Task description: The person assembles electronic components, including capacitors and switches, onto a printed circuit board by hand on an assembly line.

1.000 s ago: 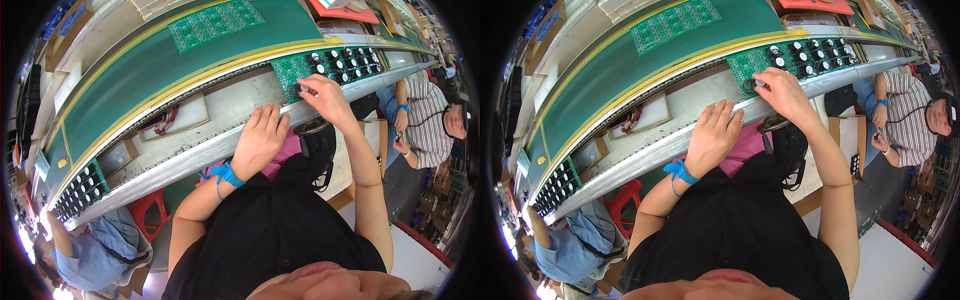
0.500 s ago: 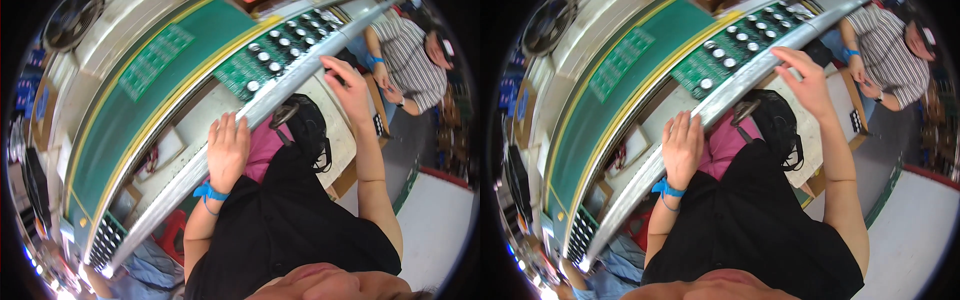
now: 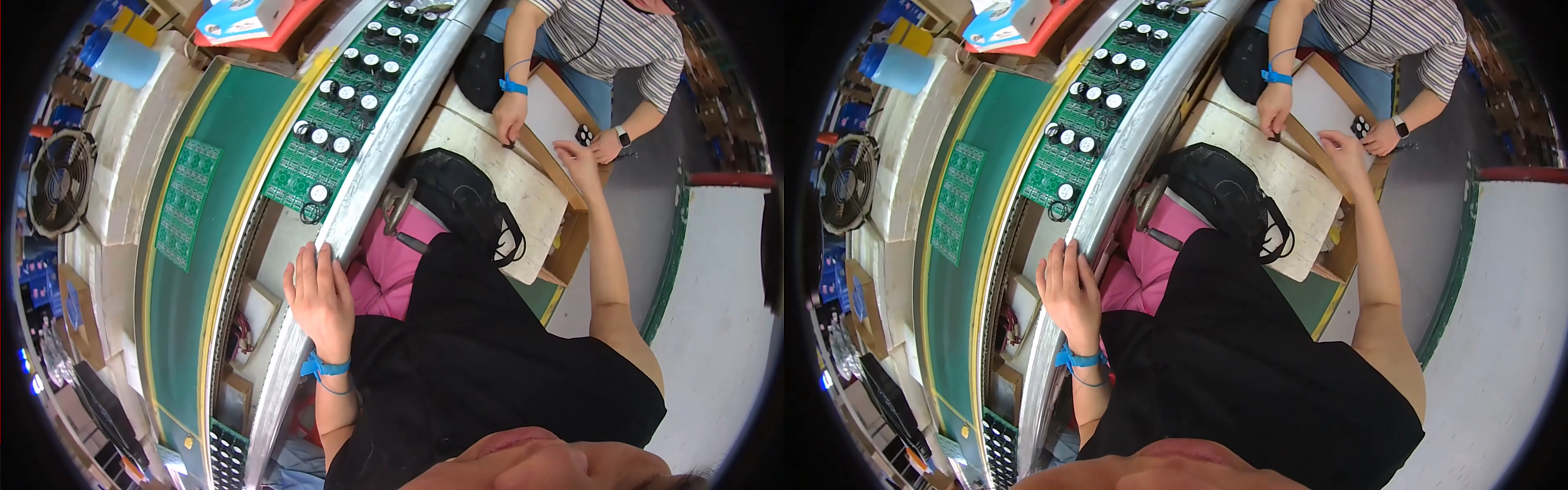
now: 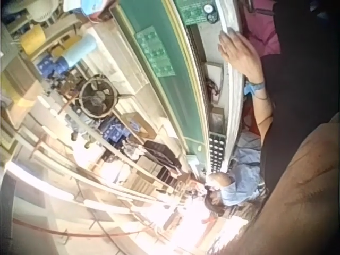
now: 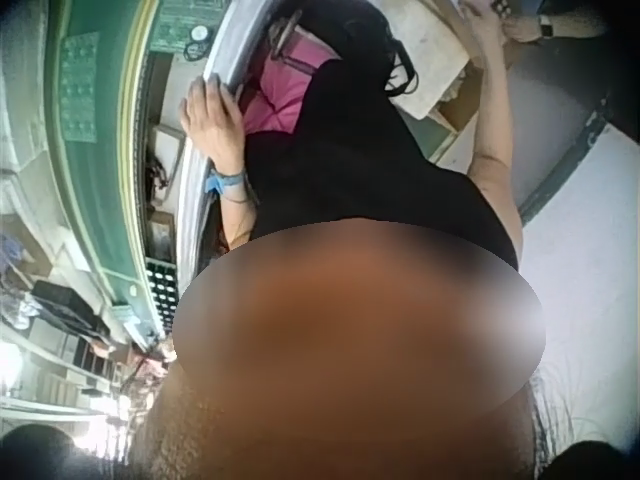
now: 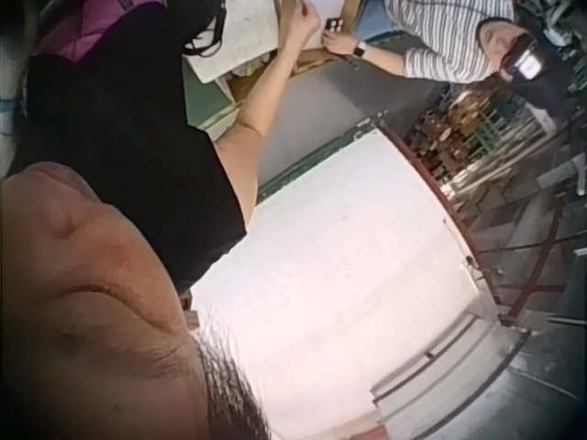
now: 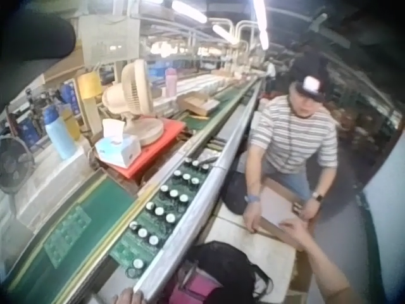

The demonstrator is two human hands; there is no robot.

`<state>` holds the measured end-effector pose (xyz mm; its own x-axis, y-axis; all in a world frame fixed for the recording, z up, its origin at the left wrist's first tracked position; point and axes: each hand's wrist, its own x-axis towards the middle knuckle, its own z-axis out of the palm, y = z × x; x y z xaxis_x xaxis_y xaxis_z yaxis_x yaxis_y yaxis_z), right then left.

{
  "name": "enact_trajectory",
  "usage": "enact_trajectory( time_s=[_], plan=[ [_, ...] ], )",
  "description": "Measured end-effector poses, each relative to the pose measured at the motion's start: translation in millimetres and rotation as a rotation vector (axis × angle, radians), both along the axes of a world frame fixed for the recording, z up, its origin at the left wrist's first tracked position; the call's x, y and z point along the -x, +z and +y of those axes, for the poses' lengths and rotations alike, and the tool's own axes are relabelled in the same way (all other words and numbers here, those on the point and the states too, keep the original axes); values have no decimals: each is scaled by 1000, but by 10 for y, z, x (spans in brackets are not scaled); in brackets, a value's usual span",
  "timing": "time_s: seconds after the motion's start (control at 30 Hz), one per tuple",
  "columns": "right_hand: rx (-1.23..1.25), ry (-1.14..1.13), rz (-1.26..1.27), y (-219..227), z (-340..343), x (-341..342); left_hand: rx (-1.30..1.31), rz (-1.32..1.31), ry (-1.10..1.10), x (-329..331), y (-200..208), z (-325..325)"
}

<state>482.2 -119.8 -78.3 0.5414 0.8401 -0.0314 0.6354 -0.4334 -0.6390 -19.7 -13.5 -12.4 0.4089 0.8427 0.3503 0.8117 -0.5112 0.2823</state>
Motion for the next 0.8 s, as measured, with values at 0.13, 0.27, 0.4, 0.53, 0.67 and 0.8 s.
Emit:
enact_trajectory(
  time_s=[0.13, 0.27, 0.4, 0.53, 0.67, 0.8],
  plan=[
    [202, 84, 112, -681, 57, 130, -3, 16, -3, -4, 9, 0],
    [121, 24, 123, -1311, 247, 191, -15, 24, -4, -22, -17, 4],
    [88, -67, 271, -1536, 469, 296, -25, 33, -4, -19, -17, -4],
    [120, 16, 58, -1595, 606, 302, -47, 42, 9, -25, -15, -7],
    [64, 45, -92, -1562, 653, 343, -61, 43, 4, -9, -12, -13],
    [-184, 201, -392, -1623, 642, 330, -69, 41, 6, -6, -14, -15]
  ],
)
